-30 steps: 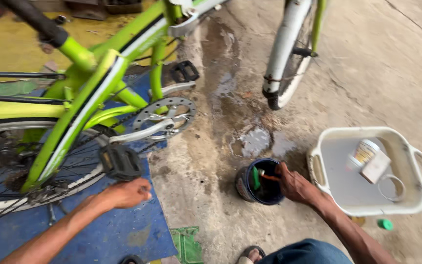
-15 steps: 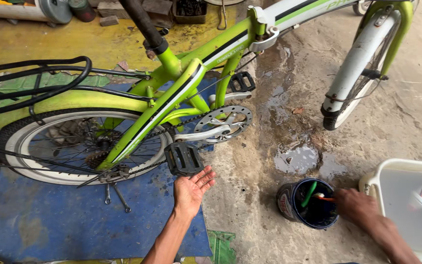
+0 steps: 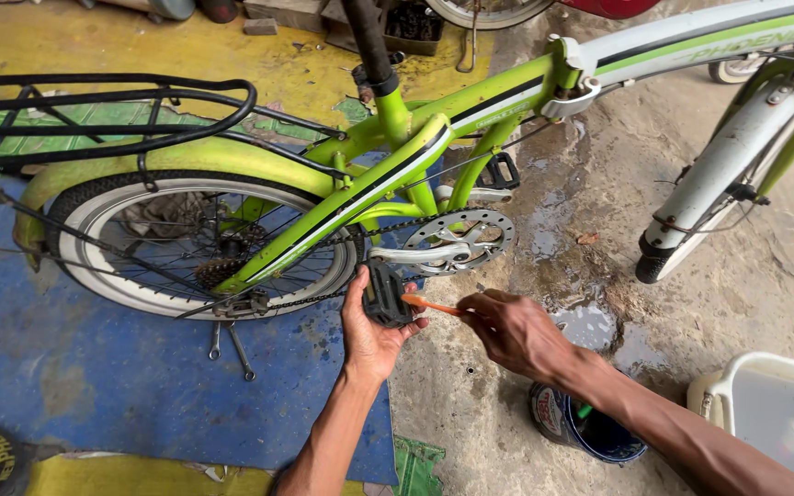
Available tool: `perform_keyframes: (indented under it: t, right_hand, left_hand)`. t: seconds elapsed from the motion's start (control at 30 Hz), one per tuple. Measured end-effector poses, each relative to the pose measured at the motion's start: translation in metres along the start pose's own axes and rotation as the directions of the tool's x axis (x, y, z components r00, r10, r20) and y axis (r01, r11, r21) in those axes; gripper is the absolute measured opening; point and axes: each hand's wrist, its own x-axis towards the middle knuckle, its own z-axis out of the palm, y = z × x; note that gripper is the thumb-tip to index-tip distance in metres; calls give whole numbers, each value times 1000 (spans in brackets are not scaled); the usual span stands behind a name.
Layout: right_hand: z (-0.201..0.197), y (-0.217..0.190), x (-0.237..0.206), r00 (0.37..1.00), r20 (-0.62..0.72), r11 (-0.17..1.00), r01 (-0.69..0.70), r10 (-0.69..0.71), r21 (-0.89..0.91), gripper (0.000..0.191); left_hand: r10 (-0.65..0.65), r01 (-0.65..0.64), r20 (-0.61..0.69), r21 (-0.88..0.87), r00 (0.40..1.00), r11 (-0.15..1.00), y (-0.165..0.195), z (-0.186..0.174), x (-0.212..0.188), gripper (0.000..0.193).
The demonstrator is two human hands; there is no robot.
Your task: The person cleans the drivetrain of a green folding bicycle. They scrub the pedal and crank arm with a toothbrush, dip a cup into a basin of water, pour water over the chainring and crank, and brush the chainring and chain area, finishing by rinsing the components.
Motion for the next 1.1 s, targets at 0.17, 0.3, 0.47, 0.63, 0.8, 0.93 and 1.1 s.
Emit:
perform_keyframes:
  t: [0.17, 0.3, 0.47, 0.63, 0.8, 0.93, 1.1]
  right_hand:
    - [8, -1, 49, 997, 16, 994, 75, -74, -84, 21]
    - [-7, 0, 76, 982, 188, 984, 57, -25, -169, 22]
    - [-13, 0, 68, 959, 280, 988, 82, -42, -132, 19]
    - [6, 43, 90, 923, 368, 954, 205, -114, -219, 11]
    - [17, 61, 96, 835, 542, 924, 280, -101, -259, 19]
    - [30, 57, 108, 883, 442, 844, 354, -159, -402, 39]
    - [38, 55, 86, 868, 491, 977, 159, -72, -139, 21]
  left_hand:
    - [23, -23, -30, 4, 999, 1000, -7, -6, 16, 52]
    - [63, -63, -56, 12, 996, 998, -2, -4, 27, 48]
    - [41, -42, -96, -11, 995, 999, 14, 1, 31, 49]
    - [11, -12, -131, -2, 991, 1000, 17, -7, 34, 50]
    - [-24, 16, -147, -57, 989, 998, 14, -24, 43, 50]
    - [-24, 20, -151, -30, 988, 999, 9, -36, 48, 50]
    - [-43, 39, -146, -28, 988, 999, 5, -45, 53, 44]
